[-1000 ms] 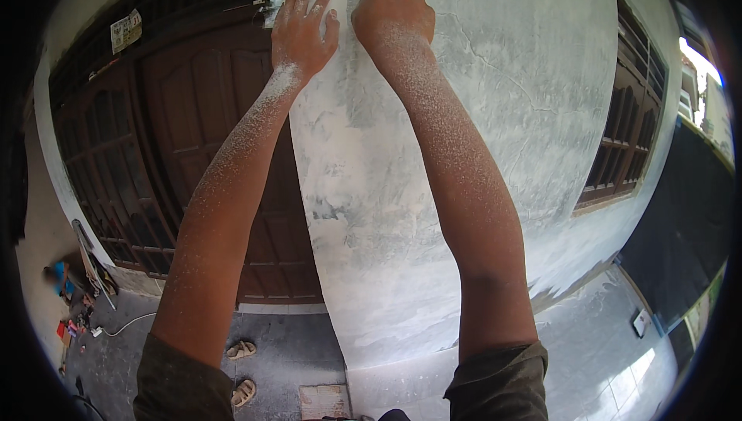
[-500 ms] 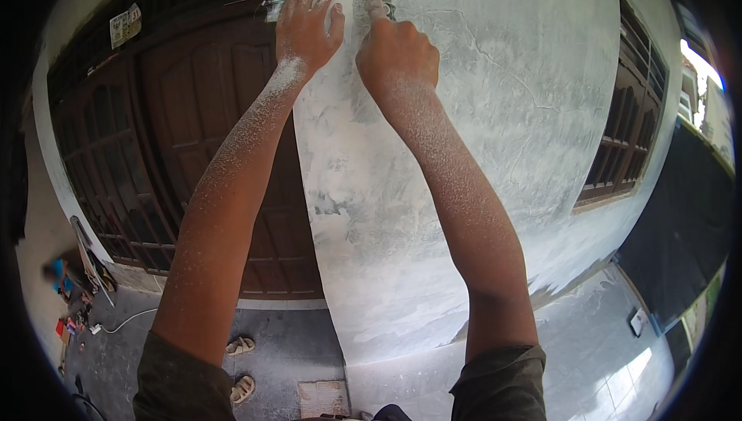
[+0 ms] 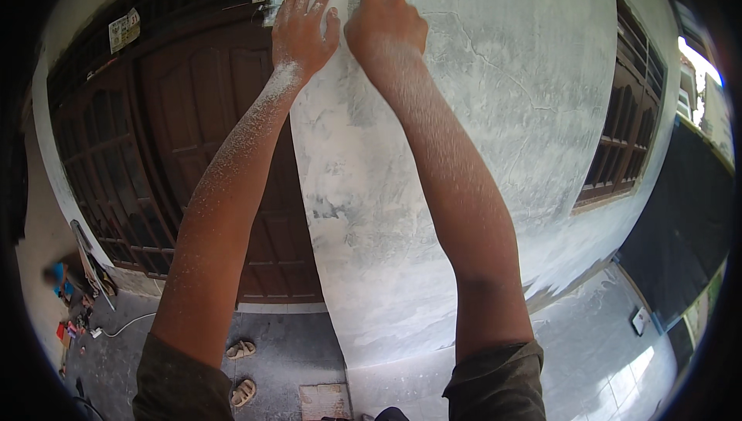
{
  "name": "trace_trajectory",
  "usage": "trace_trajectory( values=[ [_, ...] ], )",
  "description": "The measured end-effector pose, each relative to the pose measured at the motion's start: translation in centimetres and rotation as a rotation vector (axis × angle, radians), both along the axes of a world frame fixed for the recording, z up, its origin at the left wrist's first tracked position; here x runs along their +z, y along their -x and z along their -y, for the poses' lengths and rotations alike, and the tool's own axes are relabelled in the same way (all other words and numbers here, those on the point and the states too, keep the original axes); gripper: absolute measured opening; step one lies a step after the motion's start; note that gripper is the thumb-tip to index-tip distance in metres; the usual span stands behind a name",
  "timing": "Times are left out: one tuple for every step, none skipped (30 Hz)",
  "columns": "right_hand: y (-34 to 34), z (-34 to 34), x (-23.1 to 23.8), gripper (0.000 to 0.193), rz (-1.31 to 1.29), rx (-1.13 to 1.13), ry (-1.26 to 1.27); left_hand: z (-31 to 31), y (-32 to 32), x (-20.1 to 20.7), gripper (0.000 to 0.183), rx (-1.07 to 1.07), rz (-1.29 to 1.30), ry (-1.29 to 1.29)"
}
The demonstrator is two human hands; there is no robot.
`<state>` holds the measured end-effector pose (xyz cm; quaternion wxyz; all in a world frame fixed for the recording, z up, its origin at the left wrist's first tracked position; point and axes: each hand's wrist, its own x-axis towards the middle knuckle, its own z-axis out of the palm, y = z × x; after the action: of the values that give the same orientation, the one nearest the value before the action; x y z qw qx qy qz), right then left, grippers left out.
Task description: The person scrapes a wall surface using a scraper tool.
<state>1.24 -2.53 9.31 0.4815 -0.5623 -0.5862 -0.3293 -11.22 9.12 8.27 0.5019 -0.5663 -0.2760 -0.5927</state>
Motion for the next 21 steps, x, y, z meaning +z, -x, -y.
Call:
trace_trajectory(
  values=[
    [0.0,-0.1,1.4,0.046,0.006,-0.005,-0.002,-0.1,-0.2,0.1,0.049,-0.005,-0.001,-0.009],
    [-0.1,-0.1,2.2,0.046,0.012,-0.011,-0.004,-0.2,-0.3,0.2,0.049,-0.012,-0.003,-0.017],
    [-0.2,-0.1,2.0,0.046,0.01,-0.015,-0.007,-0.3,-0.5,0.3,0.049,-0.015,-0.005,-0.02],
    [0.3,-0.1,1.4,0.046,0.006,-0.016,-0.012,-0.4,0.0,0.2,0.049,-0.026,-0.008,-0.014],
    [0.7,-0.1,0.7,0.046,0.002,-0.018,-0.017,-0.4,0.4,0.0,0.049,-0.038,-0.012,-0.007],
    [1.2,0.1,-0.3,0.046,0.003,-0.013,-0.014,-0.5,0.8,-0.1,0.049,-0.033,-0.011,-0.004],
    [1.4,0.7,-1.4,0.047,0.004,-0.03,0.072,-0.4,0.8,0.0,0.05,-0.032,-0.005,0.003],
    [1.5,1.0,-1.9,0.048,0.007,-0.047,0.159,-0.4,0.8,0.0,0.05,-0.03,0.001,0.011],
    [1.4,0.8,-1.4,0.048,0.01,-0.046,0.158,-0.3,0.9,-0.1,0.05,-0.029,0.005,0.01],
    [0.9,0.8,-0.3,0.049,0.002,-0.025,0.108,-0.1,0.5,0.2,0.049,-0.024,0.001,0.005],
    [0.5,0.6,0.6,0.049,-0.008,-0.003,0.067,0.0,0.1,0.1,0.049,-0.019,-0.006,0.009],
    [0.2,0.5,1.4,0.049,-0.011,-0.009,0.067,0.0,-0.3,0.0,0.049,-0.025,-0.008,0.008],
    [0.4,0.4,2.4,0.05,-0.005,-0.01,0.057,-0.1,-0.2,0.0,0.049,-0.041,-0.007,0.004],
    [0.5,0.4,2.9,0.05,0.0,-0.012,0.048,-0.2,-0.2,0.0,0.049,-0.057,-0.006,0.0],
    [0.4,0.4,2.4,0.05,0.0,-0.011,0.046,-0.3,-0.2,0.1,0.049,-0.057,-0.006,-0.001],
    [0.6,0.4,1.3,0.047,0.002,-0.007,0.001,-0.4,0.2,0.0,0.049,-0.049,-0.006,0.002],
    [0.8,0.2,0.5,0.044,0.005,-0.003,-0.044,-0.5,0.6,-0.1,0.049,-0.041,-0.006,0.006],
    [1.1,-0.4,0.1,0.044,0.007,0.003,-0.039,-0.6,1.1,-0.3,0.049,-0.035,-0.003,0.011],
    [0.9,-0.5,0.0,0.044,0.006,-0.015,-0.02,-0.5,0.8,-0.1,0.049,-0.037,-0.003,0.012],
    [0.6,-0.6,0.0,0.044,0.005,-0.031,0.0,-0.5,0.6,0.0,0.049,-0.039,-0.002,0.014],
    [0.3,-0.6,0.8,0.044,0.006,-0.036,-0.002,-0.4,0.3,0.2,0.049,-0.044,-0.001,0.011]
  ],
)
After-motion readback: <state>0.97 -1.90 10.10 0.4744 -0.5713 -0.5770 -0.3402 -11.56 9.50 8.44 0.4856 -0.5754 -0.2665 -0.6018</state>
